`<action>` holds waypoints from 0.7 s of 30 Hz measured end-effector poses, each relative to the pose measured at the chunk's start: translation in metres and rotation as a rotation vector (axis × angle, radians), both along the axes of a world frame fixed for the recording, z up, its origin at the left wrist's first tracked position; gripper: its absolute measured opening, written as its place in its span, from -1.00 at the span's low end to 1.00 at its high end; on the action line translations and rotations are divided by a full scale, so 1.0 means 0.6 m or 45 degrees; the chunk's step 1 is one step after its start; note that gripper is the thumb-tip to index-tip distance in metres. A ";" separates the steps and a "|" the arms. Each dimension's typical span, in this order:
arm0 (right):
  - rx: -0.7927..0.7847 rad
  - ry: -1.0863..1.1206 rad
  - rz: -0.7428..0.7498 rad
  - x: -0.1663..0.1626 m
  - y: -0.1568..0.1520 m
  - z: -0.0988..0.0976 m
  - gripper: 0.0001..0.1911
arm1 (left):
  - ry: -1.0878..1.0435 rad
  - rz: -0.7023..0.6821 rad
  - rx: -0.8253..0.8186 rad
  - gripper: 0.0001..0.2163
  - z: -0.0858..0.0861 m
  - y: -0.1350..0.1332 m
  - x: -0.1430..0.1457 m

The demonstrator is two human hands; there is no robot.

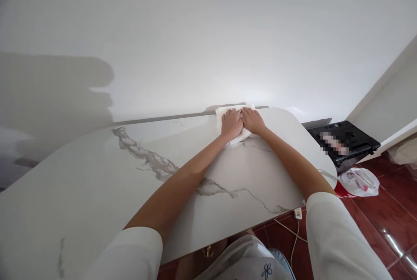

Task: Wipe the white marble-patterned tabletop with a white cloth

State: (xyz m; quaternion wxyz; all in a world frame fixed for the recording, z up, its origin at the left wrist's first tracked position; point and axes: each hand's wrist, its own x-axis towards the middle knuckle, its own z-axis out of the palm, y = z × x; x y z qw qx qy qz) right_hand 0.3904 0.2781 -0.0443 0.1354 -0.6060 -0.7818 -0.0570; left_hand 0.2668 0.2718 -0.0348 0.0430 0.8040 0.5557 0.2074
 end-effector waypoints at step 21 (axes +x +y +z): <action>-0.030 0.131 -0.003 0.125 0.031 -0.005 -0.47 | 0.042 -0.113 0.072 -0.56 -0.010 0.030 0.107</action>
